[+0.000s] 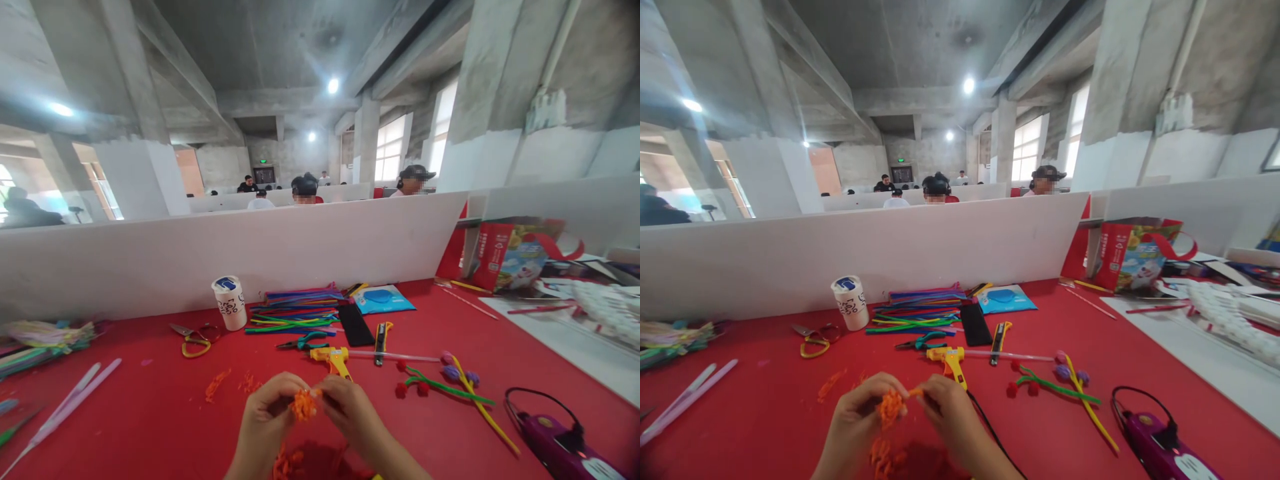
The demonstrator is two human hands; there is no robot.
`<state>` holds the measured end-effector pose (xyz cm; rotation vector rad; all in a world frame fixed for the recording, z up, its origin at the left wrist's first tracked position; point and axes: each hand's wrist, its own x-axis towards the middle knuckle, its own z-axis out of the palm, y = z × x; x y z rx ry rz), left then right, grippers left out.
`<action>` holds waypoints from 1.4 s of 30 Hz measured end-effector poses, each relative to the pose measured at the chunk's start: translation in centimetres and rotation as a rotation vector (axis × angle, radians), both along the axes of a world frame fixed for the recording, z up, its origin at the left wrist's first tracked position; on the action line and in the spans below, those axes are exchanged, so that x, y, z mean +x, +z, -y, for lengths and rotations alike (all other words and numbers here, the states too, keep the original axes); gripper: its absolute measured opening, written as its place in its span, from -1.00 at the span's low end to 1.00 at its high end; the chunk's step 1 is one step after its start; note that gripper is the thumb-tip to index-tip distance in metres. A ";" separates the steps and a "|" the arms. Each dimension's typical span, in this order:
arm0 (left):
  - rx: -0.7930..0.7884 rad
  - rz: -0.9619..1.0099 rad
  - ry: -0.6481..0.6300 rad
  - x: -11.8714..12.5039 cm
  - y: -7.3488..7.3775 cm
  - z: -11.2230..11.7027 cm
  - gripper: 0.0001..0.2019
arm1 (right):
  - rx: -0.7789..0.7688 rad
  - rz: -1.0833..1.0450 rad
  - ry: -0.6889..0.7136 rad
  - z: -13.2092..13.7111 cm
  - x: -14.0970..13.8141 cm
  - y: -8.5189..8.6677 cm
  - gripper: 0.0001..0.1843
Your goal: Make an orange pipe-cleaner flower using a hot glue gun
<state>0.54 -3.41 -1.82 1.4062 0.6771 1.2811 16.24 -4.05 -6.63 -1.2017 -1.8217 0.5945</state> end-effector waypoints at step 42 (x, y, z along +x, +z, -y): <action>-0.446 0.231 -0.432 -0.3 -0.1 -1.5 -0.61 | -0.510 -0.984 0.142 0.9 -2.6 4.8 -0.64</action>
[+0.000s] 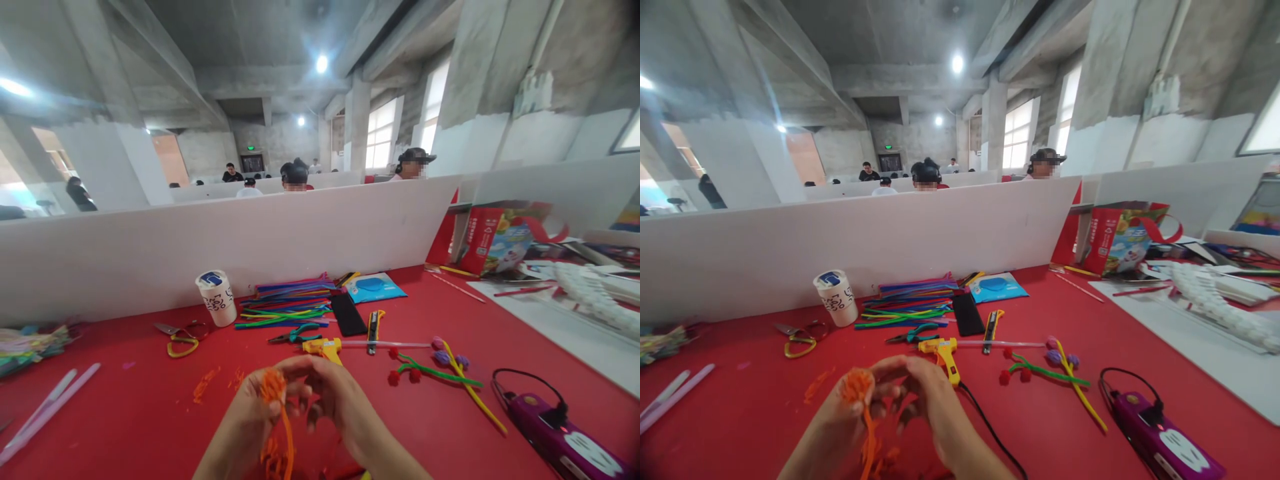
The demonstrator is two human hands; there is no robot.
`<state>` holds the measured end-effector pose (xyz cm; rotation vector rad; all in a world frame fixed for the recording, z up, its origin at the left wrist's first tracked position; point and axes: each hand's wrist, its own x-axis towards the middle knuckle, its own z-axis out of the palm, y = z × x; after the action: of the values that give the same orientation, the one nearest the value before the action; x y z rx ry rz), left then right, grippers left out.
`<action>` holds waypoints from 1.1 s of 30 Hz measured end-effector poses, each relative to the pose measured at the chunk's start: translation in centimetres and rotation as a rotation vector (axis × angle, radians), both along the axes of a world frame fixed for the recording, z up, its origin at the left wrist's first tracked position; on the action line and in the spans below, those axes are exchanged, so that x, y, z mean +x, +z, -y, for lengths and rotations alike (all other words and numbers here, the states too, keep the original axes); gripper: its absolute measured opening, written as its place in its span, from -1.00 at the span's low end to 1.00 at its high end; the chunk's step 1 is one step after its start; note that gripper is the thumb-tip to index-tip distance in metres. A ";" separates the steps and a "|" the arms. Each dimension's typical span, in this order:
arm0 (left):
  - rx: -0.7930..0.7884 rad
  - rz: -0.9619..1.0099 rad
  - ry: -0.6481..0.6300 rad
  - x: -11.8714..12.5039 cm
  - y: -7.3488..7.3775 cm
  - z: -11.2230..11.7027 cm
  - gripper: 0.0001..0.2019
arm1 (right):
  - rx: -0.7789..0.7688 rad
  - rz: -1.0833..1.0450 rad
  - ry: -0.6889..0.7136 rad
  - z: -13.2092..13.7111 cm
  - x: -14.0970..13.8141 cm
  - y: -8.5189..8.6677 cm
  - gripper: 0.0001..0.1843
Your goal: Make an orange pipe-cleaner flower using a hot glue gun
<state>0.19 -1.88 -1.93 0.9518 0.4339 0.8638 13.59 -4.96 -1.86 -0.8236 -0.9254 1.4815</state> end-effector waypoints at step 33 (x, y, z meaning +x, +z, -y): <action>-0.161 0.103 0.022 -0.1 0.4 -0.3 -0.89 | 0.199 0.515 -0.078 -0.6 1.9 2.0 -0.64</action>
<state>0.11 -1.63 -1.52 0.7525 0.4191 0.8797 15.54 -4.39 0.10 -1.1023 -1.3797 1.1027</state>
